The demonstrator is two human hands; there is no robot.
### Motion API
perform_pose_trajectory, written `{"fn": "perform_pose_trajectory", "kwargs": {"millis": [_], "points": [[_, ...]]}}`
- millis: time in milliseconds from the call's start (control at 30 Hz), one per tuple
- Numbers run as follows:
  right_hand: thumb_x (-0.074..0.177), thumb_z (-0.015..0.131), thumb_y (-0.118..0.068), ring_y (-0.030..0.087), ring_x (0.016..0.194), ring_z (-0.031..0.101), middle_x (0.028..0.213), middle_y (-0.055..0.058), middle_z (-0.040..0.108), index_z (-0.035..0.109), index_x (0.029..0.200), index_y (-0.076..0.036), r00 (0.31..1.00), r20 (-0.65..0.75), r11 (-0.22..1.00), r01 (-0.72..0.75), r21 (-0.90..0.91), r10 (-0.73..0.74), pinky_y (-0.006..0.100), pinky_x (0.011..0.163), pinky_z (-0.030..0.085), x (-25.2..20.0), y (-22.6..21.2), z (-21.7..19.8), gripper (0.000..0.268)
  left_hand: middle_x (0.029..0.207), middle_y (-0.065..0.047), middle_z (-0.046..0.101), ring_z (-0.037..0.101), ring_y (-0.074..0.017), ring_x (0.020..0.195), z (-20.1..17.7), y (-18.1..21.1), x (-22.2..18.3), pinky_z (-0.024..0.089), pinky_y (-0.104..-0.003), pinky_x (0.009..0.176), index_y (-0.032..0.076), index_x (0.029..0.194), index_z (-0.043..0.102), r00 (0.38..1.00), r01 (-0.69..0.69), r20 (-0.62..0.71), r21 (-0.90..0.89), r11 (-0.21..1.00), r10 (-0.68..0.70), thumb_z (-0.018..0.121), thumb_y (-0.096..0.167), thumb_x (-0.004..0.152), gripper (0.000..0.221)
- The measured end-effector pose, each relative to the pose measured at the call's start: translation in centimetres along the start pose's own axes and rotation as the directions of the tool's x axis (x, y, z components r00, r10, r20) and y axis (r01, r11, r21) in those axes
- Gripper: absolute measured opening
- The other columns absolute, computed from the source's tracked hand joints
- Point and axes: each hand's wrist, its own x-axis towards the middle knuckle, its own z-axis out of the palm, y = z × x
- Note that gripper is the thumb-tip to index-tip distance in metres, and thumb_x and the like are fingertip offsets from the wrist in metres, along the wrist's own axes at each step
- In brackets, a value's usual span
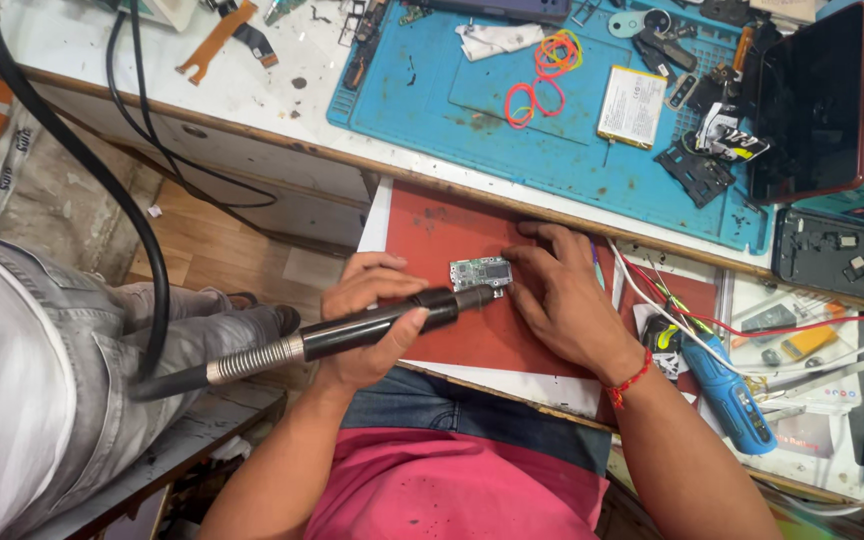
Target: The person uses a hot air gun to heat a small circuit board placed on a red mat, then sets the tool aside and uses a purple pen-like tool to scrape or clean the board surface. A smartphone is briefly handled and placed on the workbench.
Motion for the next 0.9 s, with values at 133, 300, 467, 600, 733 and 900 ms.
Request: {"fn": "perform_pose_trajectory", "kwargs": {"millis": [133,300,467,600,733,900], "points": [[0.085,0.071,-0.011,0.04,0.129,0.049,0.138,0.019,0.054,0.069,0.12,-0.003,1.0,-0.001,1.0,0.002,0.007,-0.002,0.048,0.109,0.041,0.0,0.0,0.0,0.035,0.107,-0.009,0.076,0.067,-0.0269,0.111,0.1,-0.3,-0.1,0.054,-0.04,0.105,0.002,0.105,0.072,0.985,0.092,-0.145,-0.026,0.995,-0.095,0.075,0.022,0.09,0.025],[0.086,0.071,-0.01,0.04,0.128,0.049,0.137,0.02,0.054,0.069,0.12,-0.003,1.0,-0.006,1.0,-0.001,0.014,0.001,0.048,0.109,0.041,0.0,-0.1,0.1,0.035,0.105,-0.01,0.076,0.067,-0.0276,0.11,0.0,-0.4,-0.3,0.054,-0.04,0.103,0.003,0.105,0.074,0.998,0.048,-0.038,-0.011,0.999,-0.049,0.077,0.022,0.087,0.026],[0.086,0.07,-0.009,0.04,0.128,0.05,0.136,0.019,0.055,0.068,0.12,-0.004,1.0,-0.02,0.999,0.002,0.039,-0.002,0.047,0.109,0.042,0.1,-0.2,-0.1,0.035,0.105,-0.01,0.076,0.068,-0.0259,0.109,-0.1,0.0,0.3,0.053,-0.04,0.106,0.003,0.104,0.072,0.998,0.019,-0.057,-0.045,0.999,-0.021,0.076,0.019,0.087,0.024],[0.085,0.07,-0.008,0.04,0.129,0.05,0.137,0.019,0.055,0.068,0.121,-0.004,1.0,-0.025,0.999,0.009,0.05,-0.008,0.047,0.11,0.041,0.1,-0.1,0.2,0.036,0.107,-0.012,0.077,0.067,-0.0281,0.113,-0.2,-0.1,0.3,0.053,-0.041,0.107,0.002,0.105,0.07,0.99,0.062,-0.127,0.02,0.998,-0.059,0.074,0.014,0.092,0.018],[0.085,0.071,-0.008,0.04,0.129,0.05,0.137,0.019,0.055,0.068,0.12,-0.002,1.0,-0.015,0.999,0.011,0.045,-0.011,0.047,0.109,0.042,-0.1,0.0,0.2,0.035,0.104,-0.013,0.076,0.07,-0.0265,0.104,0.0,-0.2,-0.1,0.052,-0.043,0.107,0.002,0.104,0.07,0.997,0.025,-0.069,-0.053,0.998,-0.029,0.075,0.018,0.089,0.022],[0.086,0.071,-0.008,0.04,0.129,0.05,0.137,0.019,0.056,0.068,0.12,-0.002,0.999,-0.031,0.999,0.029,0.041,-0.028,0.047,0.11,0.042,0.0,0.0,0.3,0.034,0.102,-0.012,0.078,0.072,-0.0249,0.102,-0.1,-0.5,0.1,0.05,-0.044,0.112,0.003,0.102,0.07,0.999,0.009,-0.046,-0.056,0.998,-0.012,0.075,0.018,0.09,0.02]]}}
